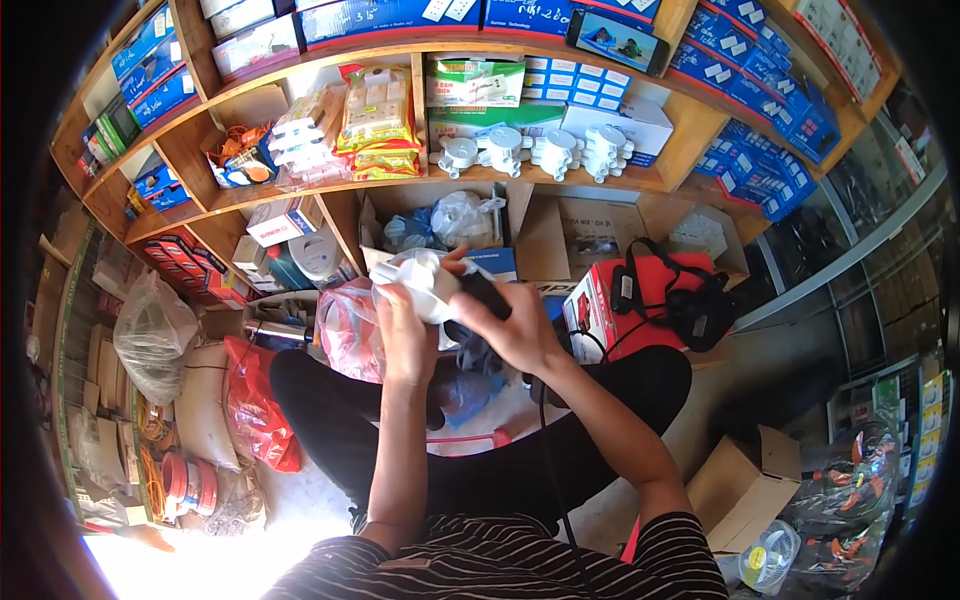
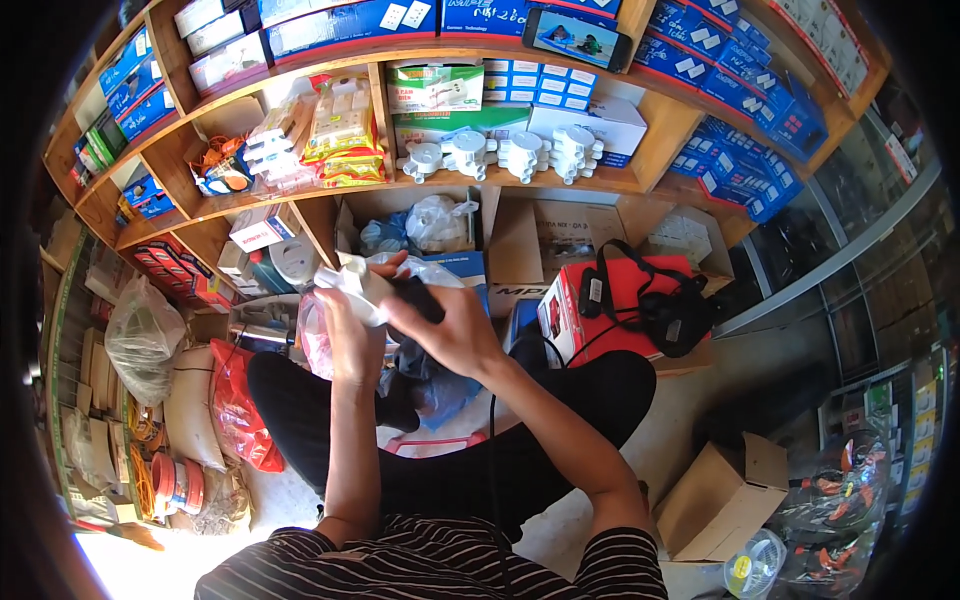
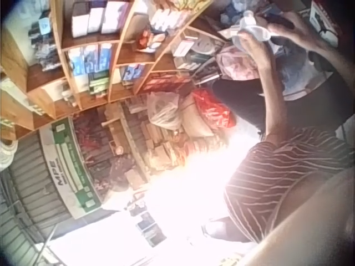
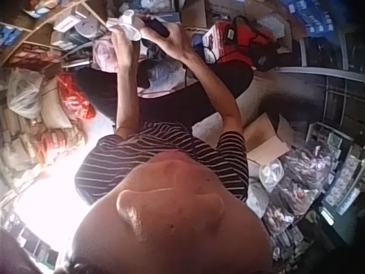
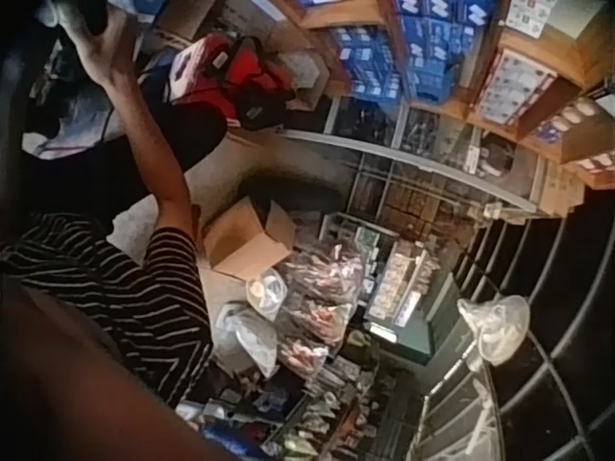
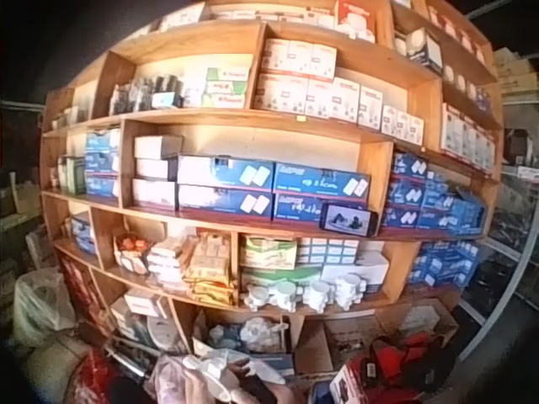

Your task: Assembling plastic plumbing or electrical components by fitting parts together and placing them into plastic bags.

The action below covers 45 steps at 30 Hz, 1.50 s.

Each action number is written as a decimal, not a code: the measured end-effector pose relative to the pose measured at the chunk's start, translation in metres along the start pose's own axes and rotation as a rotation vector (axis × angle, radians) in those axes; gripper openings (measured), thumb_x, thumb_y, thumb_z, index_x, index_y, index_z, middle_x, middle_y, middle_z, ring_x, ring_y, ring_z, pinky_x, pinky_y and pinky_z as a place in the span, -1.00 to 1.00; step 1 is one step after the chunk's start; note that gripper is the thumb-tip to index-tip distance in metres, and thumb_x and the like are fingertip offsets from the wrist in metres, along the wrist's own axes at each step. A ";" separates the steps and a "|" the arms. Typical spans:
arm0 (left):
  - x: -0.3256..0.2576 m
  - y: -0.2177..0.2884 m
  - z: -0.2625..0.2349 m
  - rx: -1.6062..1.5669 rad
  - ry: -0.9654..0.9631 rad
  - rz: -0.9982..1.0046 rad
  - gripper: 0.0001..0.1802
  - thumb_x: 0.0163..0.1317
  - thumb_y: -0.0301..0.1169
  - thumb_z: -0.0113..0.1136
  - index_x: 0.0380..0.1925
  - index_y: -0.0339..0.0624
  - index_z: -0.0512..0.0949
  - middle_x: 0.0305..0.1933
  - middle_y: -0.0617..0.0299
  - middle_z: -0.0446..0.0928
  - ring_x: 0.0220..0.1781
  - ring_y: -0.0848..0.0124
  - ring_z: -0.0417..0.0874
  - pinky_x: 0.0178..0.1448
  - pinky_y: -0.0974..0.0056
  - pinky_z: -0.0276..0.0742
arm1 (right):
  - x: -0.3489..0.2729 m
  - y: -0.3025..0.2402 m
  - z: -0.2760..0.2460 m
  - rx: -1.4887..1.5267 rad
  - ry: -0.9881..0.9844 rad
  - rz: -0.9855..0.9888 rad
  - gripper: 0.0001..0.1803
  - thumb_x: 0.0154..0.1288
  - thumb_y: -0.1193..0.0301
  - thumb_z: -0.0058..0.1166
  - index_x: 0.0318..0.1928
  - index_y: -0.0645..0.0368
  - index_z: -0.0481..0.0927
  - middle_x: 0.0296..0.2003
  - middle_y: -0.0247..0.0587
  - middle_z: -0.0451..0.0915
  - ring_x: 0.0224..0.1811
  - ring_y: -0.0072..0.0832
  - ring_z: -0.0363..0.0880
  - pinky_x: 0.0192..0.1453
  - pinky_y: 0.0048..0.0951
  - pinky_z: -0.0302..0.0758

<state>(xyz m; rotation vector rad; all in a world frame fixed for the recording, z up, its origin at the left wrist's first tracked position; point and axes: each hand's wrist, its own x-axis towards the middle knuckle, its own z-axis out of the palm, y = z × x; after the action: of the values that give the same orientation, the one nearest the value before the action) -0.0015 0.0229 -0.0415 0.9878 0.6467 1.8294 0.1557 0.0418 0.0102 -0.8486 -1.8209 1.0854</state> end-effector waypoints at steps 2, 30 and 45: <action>0.002 0.009 -0.002 -0.162 0.231 -0.114 -0.14 0.44 0.29 -0.03 0.18 -0.44 0.44 -0.09 -0.11 0.67 0.10 0.03 0.72 0.28 -0.01 0.58 | -0.005 0.003 -0.001 -0.158 -0.016 -0.093 -0.62 0.40 0.12 0.23 -0.20 0.25 0.69 -0.48 -0.14 0.59 -0.43 -0.24 0.60 -0.21 -0.36 0.50; -0.007 -0.007 -0.001 0.264 -0.174 -0.394 -0.58 0.53 -0.10 0.12 -0.13 -0.31 0.65 -0.26 0.32 0.65 -0.25 0.62 0.57 -0.15 0.43 0.48 | 0.008 0.006 -0.010 -0.282 0.249 -0.446 -0.67 0.20 0.32 0.45 -0.28 0.28 0.56 -0.42 -0.11 0.53 -0.39 -0.18 0.57 -0.32 -0.24 0.48; -0.019 -0.018 0.035 -0.291 0.260 -0.331 -0.53 0.61 -0.22 -0.19 0.38 -0.17 0.36 0.31 0.17 0.51 0.31 0.29 0.57 0.39 0.16 0.50 | 0.000 0.017 0.014 -0.545 0.085 -0.533 -0.29 0.29 0.35 0.33 0.39 0.26 0.38 0.29 0.10 0.38 0.41 0.06 0.36 0.47 -0.07 0.36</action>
<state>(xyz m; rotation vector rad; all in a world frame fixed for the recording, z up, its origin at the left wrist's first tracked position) 0.0413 0.0146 -0.0432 0.4257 0.6345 1.7049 0.1453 0.0441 -0.0094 -0.6296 -2.1323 0.2135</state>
